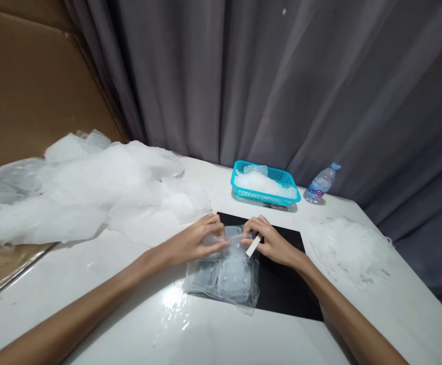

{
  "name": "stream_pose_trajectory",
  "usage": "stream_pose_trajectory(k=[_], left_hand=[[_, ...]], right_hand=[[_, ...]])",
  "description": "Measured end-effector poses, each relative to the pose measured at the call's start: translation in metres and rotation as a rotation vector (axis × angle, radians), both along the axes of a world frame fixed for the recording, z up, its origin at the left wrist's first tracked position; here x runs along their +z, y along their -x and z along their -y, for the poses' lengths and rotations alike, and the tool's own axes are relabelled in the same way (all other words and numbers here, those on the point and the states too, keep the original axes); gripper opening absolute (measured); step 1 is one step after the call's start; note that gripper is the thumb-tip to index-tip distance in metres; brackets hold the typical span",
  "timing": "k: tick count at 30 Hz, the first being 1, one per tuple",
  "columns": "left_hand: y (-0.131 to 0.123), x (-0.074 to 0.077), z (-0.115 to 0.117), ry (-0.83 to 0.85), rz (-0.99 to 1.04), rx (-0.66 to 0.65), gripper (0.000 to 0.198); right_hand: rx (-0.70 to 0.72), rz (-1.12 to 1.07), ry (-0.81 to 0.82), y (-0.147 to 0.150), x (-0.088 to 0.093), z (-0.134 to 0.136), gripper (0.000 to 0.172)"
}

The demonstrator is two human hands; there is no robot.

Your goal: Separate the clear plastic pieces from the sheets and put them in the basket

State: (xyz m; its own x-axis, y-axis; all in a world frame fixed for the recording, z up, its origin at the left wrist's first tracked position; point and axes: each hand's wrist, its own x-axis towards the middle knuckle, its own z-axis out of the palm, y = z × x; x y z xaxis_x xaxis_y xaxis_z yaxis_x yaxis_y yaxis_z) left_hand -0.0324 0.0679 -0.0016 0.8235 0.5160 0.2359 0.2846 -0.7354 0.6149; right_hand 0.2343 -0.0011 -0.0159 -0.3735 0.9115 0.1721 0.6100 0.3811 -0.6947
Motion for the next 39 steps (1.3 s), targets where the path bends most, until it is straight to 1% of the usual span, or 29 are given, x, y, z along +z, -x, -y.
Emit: stream_pose_trajectory(k=[2, 3, 5, 7, 8, 9, 11, 13, 14, 16, 18, 20, 22, 23, 25, 26, 27, 29, 31, 33, 34, 36, 37, 39], left_hand=[[0.003, 0.008, -0.005, 0.107, -0.030, -0.033, 0.035], [0.006, 0.012, -0.008, 0.151, -0.057, -0.016, 0.038], [0.014, 0.019, -0.014, 0.183, -0.120, 0.064, 0.045], [0.022, 0.029, -0.015, 0.177, -0.161, 0.110, 0.047], [0.025, 0.035, -0.014, 0.196, -0.154, 0.094, 0.047], [0.027, 0.042, -0.011, 0.243, -0.136, 0.049, 0.046], [0.026, 0.057, -0.004, 0.380, -0.058, -0.040, 0.044], [0.020, 0.065, 0.002, 0.429, -0.008, -0.030, 0.040], [0.016, 0.065, 0.003, 0.409, -0.031, 0.004, 0.039], [0.006, 0.056, -0.001, 0.303, -0.159, 0.084, 0.043], [-0.002, 0.037, -0.010, 0.176, -0.327, 0.133, 0.054], [-0.007, 0.016, -0.021, 0.049, -0.415, 0.161, 0.061], [-0.010, 0.000, -0.029, -0.109, -0.389, 0.170, 0.062], [-0.011, -0.005, -0.031, -0.193, -0.345, 0.161, 0.060], [-0.016, -0.010, -0.025, -0.322, -0.243, 0.101, 0.048], [-0.020, -0.010, -0.018, -0.349, -0.203, 0.050, 0.042], [-0.025, -0.009, -0.009, -0.343, -0.179, -0.013, 0.037], [-0.041, -0.008, 0.014, -0.299, -0.163, -0.126, 0.037], [-0.060, -0.010, 0.037, -0.270, -0.189, -0.195, 0.044], [-0.076, -0.015, 0.052, -0.285, -0.206, -0.215, 0.046], [-0.082, -0.019, 0.057, -0.302, -0.208, -0.217, 0.046], [-0.089, -0.027, 0.061, -0.334, -0.201, -0.206, 0.045], [-0.089, -0.030, 0.061, -0.341, -0.195, -0.202, 0.046], [-0.086, -0.035, 0.060, -0.333, -0.182, -0.202, 0.049]], right_hand=[[-0.007, -0.103, 0.054, 0.002, 0.011, 0.014, 0.021], [-0.020, -0.155, 0.106, 0.003, 0.020, 0.022, 0.023], [-0.062, -0.262, 0.209, 0.002, 0.042, 0.038, 0.028], [-0.136, -0.340, 0.189, -0.001, 0.063, 0.053, 0.029], [-0.173, -0.381, 0.157, -0.004, 0.073, 0.059, 0.030], [-0.208, -0.429, 0.120, -0.008, 0.080, 0.063, 0.030], [-0.286, -0.536, 0.072, -0.016, 0.088, 0.067, 0.031], [-0.358, -0.585, 0.102, -0.026, 0.084, 0.066, 0.033], [-0.375, -0.569, 0.150, -0.031, 0.078, 0.063, 0.036], [-0.358, -0.472, 0.281, -0.041, 0.057, 0.056, 0.040], [-0.328, -0.357, 0.375, -0.050, 0.031, 0.049, 0.042], [-0.374, -0.247, 0.367, -0.057, 0.006, 0.042, 0.038], [-0.435, -0.142, 0.327, -0.062, -0.011, 0.039, 0.031], [-0.455, -0.089, 0.307, -0.063, -0.015, 0.039, 0.028], [-0.466, 0.026, 0.260, -0.066, -0.016, 0.041, 0.023], [-0.479, 0.090, 0.220, -0.067, -0.014, 0.042, 0.024], [-0.498, 0.146, 0.170, -0.069, -0.011, 0.044, 0.026], [-0.541, 0.195, 0.046, -0.071, -0.005, 0.047, 0.034], [-0.542, 0.140, -0.072, -0.074, 0.000, 0.050, 0.045], [-0.470, 0.019, -0.129, -0.076, 0.003, 0.052, 0.055], [-0.426, -0.052, -0.109, -0.076, 0.004, 0.054, 0.061], [-0.337, -0.189, 0.024, -0.077, 0.005, 0.060, 0.068], [-0.299, -0.244, 0.103, -0.078, 0.005, 0.063, 0.069], [-0.250, -0.302, 0.215, -0.079, 0.005, 0.069, 0.062]])
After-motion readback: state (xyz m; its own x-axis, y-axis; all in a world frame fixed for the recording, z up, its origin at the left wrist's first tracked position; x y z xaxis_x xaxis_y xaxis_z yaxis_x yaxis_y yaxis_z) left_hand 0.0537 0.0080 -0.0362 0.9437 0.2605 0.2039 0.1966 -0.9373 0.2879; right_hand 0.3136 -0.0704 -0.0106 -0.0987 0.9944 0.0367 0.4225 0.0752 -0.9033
